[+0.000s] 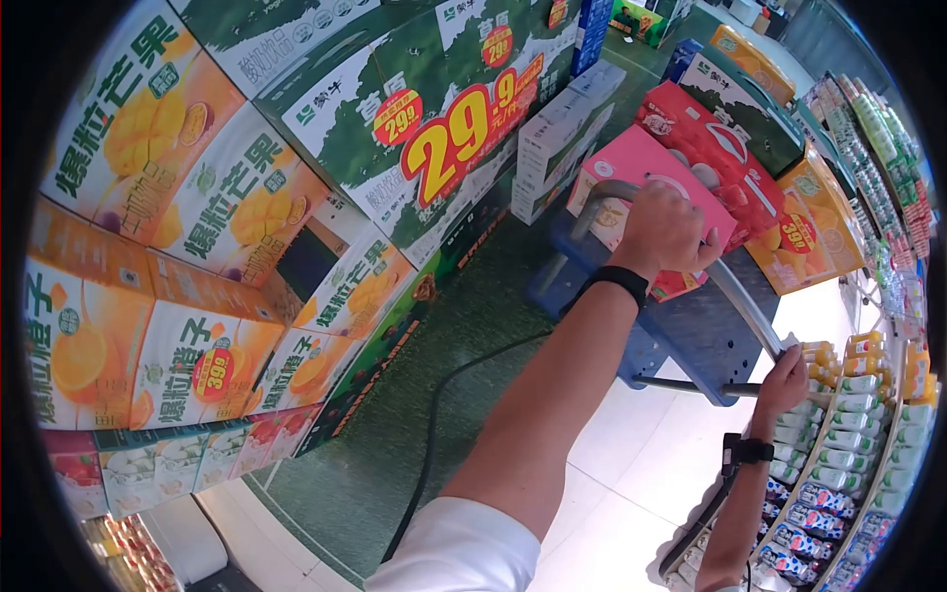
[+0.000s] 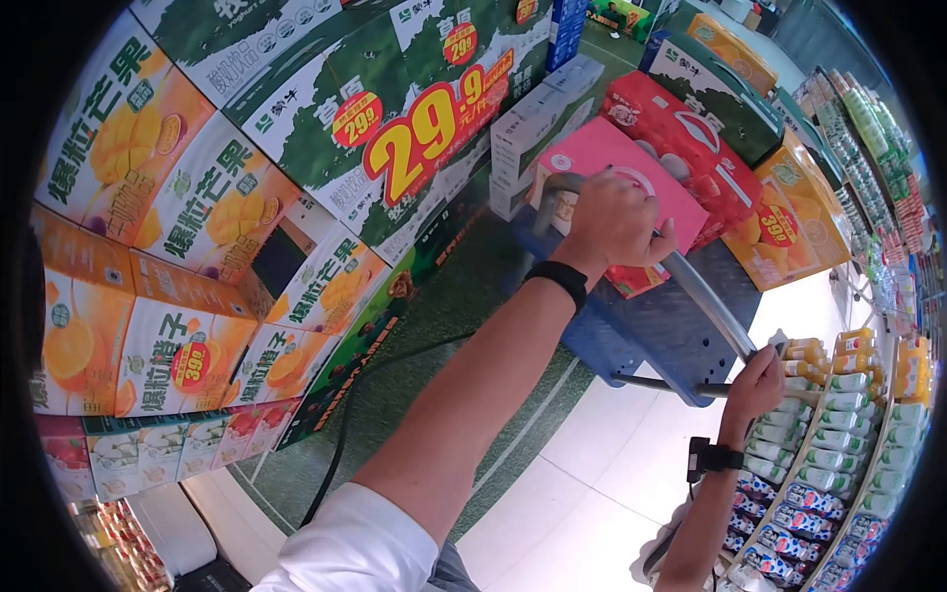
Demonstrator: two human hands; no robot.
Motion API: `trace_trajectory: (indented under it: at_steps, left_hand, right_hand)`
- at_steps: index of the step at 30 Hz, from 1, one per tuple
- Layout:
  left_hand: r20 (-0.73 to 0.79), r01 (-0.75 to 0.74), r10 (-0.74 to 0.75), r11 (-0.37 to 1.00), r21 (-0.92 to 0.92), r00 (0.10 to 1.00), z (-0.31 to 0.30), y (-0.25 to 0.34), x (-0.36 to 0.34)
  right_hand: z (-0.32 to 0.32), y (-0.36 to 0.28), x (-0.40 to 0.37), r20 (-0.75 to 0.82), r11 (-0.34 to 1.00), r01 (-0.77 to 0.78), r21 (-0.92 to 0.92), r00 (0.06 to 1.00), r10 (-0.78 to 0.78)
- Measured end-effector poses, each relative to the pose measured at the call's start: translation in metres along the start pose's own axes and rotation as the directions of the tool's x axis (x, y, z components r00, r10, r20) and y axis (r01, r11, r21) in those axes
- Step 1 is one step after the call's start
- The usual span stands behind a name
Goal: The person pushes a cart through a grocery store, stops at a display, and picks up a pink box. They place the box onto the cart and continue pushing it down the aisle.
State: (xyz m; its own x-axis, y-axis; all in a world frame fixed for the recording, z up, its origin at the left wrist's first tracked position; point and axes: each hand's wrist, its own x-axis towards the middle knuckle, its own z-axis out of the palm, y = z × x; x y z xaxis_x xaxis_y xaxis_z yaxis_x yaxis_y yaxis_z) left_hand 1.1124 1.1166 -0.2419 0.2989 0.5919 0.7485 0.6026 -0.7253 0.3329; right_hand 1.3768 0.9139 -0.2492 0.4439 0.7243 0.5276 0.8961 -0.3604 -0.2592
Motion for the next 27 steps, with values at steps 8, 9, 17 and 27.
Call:
trace_trajectory:
  at_steps: [8,9,17,27]
  left_hand:
    - [0.108,0.044,-0.044,0.999,0.001,0.993,0.02,-0.018,0.006]
    - [0.114,0.041,-0.042,0.999,0.005,0.993,0.021,-0.02,0.008]
    - [0.132,0.021,-0.016,0.999,-0.034,0.991,0.02,-0.026,0.014]
    - [0.16,0.052,-0.043,0.997,-0.056,0.986,0.022,-0.028,0.011]
  right_hand:
    - [0.027,0.004,0.011,0.053,0.999,-0.026,0.032,0.998,0.024]
    - [0.03,0.005,0.01,0.036,0.999,-0.025,0.045,0.999,0.023]
    - [0.026,-0.011,0.019,0.059,0.997,-0.06,0.046,0.997,0.057]
    - [0.029,-0.005,0.017,0.121,0.994,-0.105,-0.016,0.987,0.106]
